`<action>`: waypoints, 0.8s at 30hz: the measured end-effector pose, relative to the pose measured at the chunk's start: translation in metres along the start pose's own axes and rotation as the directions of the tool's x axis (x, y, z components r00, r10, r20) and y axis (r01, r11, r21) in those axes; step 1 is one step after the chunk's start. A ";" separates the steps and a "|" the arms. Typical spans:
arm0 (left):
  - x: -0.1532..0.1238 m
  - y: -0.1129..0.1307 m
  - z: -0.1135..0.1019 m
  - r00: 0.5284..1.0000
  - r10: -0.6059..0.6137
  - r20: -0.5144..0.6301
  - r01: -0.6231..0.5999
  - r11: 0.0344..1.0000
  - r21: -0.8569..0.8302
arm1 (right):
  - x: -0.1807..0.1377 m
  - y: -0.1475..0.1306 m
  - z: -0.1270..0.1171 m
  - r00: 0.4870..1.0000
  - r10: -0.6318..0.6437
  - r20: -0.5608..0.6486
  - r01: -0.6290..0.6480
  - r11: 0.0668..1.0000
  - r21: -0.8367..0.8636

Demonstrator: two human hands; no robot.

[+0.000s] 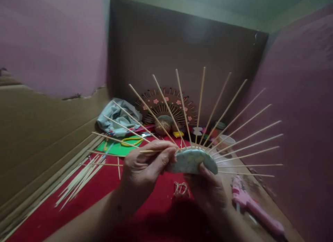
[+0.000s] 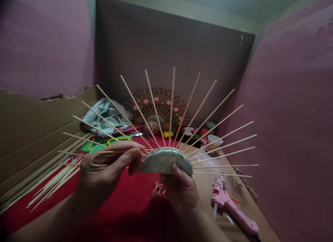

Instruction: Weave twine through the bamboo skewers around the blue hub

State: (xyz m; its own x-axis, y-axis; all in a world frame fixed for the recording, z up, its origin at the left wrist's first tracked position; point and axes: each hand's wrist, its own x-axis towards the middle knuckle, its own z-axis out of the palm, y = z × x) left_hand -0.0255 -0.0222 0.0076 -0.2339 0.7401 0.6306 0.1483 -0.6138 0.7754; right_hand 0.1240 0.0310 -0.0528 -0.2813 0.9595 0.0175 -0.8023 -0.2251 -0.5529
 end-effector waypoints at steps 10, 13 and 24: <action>-0.004 -0.004 -0.001 0.993 0.115 0.013 -0.116 0.979 0.166 | 0.000 -0.002 -0.003 1.000 0.027 -0.001 -0.027 0.999 0.017; -0.004 -0.004 -0.001 0.995 0.098 0.010 -0.098 0.979 0.176 | 0.000 -0.002 -0.004 0.999 0.033 -0.002 -0.033 0.999 0.009; -0.006 0.001 -0.002 0.988 0.145 0.061 -0.155 0.958 0.240 | 0.001 -0.003 -0.007 0.998 -0.015 0.056 0.019 0.997 -0.076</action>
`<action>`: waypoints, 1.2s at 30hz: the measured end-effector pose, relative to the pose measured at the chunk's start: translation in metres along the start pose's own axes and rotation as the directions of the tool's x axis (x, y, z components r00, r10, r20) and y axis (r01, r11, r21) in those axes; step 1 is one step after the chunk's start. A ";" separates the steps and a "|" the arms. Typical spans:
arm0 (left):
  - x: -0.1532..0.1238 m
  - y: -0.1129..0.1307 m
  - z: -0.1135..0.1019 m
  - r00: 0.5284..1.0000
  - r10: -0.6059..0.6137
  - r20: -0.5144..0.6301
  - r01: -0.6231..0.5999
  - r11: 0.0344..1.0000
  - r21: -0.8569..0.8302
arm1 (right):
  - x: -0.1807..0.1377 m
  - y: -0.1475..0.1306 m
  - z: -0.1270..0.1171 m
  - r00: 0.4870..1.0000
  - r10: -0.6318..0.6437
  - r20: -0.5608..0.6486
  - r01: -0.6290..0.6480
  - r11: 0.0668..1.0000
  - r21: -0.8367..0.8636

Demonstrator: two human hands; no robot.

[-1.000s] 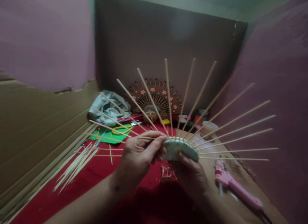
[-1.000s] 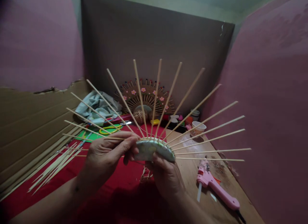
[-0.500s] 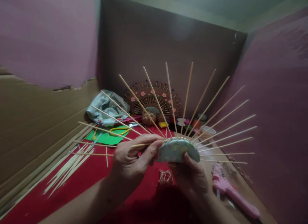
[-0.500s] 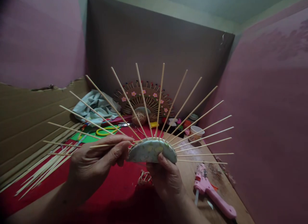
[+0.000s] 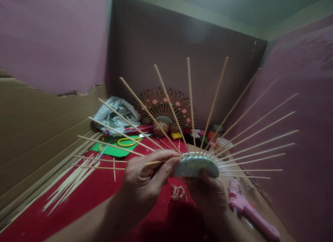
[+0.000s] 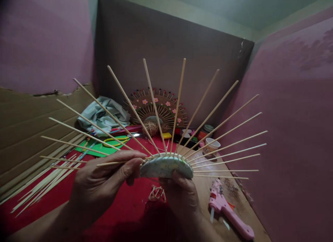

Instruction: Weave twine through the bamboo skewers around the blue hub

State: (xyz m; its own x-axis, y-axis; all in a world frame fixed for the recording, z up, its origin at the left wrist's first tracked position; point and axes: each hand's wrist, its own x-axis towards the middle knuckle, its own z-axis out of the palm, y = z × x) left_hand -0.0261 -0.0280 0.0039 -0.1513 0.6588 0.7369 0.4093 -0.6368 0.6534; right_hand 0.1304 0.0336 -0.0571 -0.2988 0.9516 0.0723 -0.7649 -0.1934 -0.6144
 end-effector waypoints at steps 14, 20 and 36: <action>0.000 -0.002 0.000 0.998 0.030 0.051 -0.033 0.998 0.060 | -0.001 -0.001 0.003 0.999 0.011 -0.031 -0.010 1.000 0.018; 0.000 0.002 -0.002 0.998 -0.047 0.030 0.048 0.997 -0.057 | 0.002 -0.002 -0.001 0.999 -0.018 -0.027 0.019 0.999 0.036; 0.000 0.001 -0.001 0.998 -0.042 0.036 0.042 0.999 -0.002 | 0.003 -0.002 -0.002 0.999 -0.039 0.019 0.039 0.999 0.008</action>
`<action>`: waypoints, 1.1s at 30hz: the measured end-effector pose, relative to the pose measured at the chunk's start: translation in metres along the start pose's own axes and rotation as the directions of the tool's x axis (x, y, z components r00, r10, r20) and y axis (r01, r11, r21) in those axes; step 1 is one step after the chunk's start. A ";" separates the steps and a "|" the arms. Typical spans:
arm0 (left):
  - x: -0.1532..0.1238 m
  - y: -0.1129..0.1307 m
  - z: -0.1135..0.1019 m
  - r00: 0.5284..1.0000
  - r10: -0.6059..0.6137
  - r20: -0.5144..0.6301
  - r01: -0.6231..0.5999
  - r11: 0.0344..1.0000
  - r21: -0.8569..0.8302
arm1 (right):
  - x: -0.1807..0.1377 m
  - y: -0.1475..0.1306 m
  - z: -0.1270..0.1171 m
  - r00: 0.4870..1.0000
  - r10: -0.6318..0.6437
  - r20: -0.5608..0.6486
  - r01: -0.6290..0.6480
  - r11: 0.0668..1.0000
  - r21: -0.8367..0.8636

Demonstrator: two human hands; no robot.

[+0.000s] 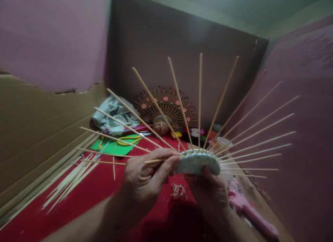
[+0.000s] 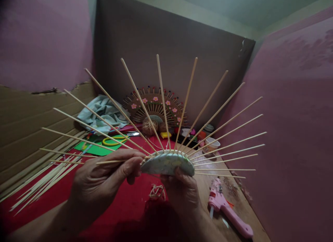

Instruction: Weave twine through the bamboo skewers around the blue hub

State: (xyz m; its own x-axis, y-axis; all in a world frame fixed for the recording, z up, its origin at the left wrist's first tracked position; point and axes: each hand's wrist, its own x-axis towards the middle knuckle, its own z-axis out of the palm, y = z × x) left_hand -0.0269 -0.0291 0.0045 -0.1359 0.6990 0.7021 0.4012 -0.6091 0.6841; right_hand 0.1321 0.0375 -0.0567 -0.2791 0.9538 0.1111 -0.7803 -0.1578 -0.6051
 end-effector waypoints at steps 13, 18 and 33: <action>0.000 -0.003 0.001 0.999 0.047 -0.017 -0.046 0.999 0.022 | -0.001 0.000 0.002 0.999 0.027 0.017 -0.027 1.000 -0.003; -0.001 -0.003 0.001 0.999 0.040 -0.016 -0.039 0.999 0.035 | -0.001 0.000 0.000 0.999 0.036 -0.023 -0.036 0.999 0.021; 0.005 -0.001 0.003 1.000 -0.019 0.003 0.019 1.000 -0.022 | -0.002 0.000 0.005 0.993 0.056 -0.104 -0.052 0.998 0.038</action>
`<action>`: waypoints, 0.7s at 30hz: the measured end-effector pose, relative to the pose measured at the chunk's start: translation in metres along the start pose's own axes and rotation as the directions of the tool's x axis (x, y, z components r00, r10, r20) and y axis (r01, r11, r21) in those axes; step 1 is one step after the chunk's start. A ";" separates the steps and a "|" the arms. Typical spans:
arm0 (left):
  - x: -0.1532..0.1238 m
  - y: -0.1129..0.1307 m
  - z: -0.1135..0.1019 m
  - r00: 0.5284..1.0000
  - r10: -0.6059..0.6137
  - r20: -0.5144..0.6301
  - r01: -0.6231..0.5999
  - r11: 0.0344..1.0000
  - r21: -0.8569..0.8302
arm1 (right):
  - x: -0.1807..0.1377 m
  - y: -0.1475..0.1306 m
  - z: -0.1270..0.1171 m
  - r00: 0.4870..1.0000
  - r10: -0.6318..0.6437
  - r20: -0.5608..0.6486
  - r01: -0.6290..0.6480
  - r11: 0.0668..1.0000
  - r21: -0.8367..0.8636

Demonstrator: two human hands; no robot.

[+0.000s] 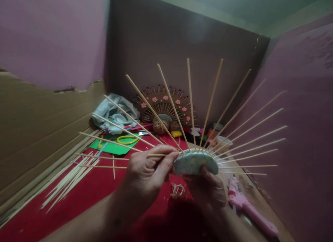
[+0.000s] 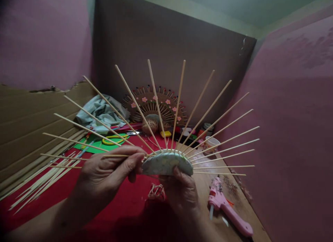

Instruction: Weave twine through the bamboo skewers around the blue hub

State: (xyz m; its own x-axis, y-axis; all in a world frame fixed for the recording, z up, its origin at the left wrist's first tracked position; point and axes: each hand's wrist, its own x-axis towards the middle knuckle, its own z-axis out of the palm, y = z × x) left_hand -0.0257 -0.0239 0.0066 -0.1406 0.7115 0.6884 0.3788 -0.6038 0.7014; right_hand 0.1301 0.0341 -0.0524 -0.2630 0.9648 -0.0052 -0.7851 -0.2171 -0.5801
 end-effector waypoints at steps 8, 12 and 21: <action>-0.003 0.004 -0.002 0.999 -0.023 -0.030 0.023 1.000 -0.007 | 0.003 -0.003 0.000 0.999 -0.033 0.035 0.033 0.999 0.026; -0.003 0.001 -0.003 0.999 -0.006 -0.037 0.006 1.000 0.002 | 0.004 -0.002 -0.003 0.997 -0.028 0.072 0.025 0.999 0.037; -0.003 -0.002 0.000 0.999 0.033 -0.020 -0.033 0.999 -0.002 | 0.006 -0.001 -0.007 0.996 -0.042 0.079 0.038 0.998 0.047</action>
State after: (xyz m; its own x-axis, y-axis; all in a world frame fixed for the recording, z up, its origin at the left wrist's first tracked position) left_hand -0.0264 -0.0247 0.0030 -0.1464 0.6837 0.7149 0.3813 -0.6279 0.6785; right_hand 0.1331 0.0408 -0.0573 -0.2733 0.9583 0.0833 -0.8199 -0.1868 -0.5413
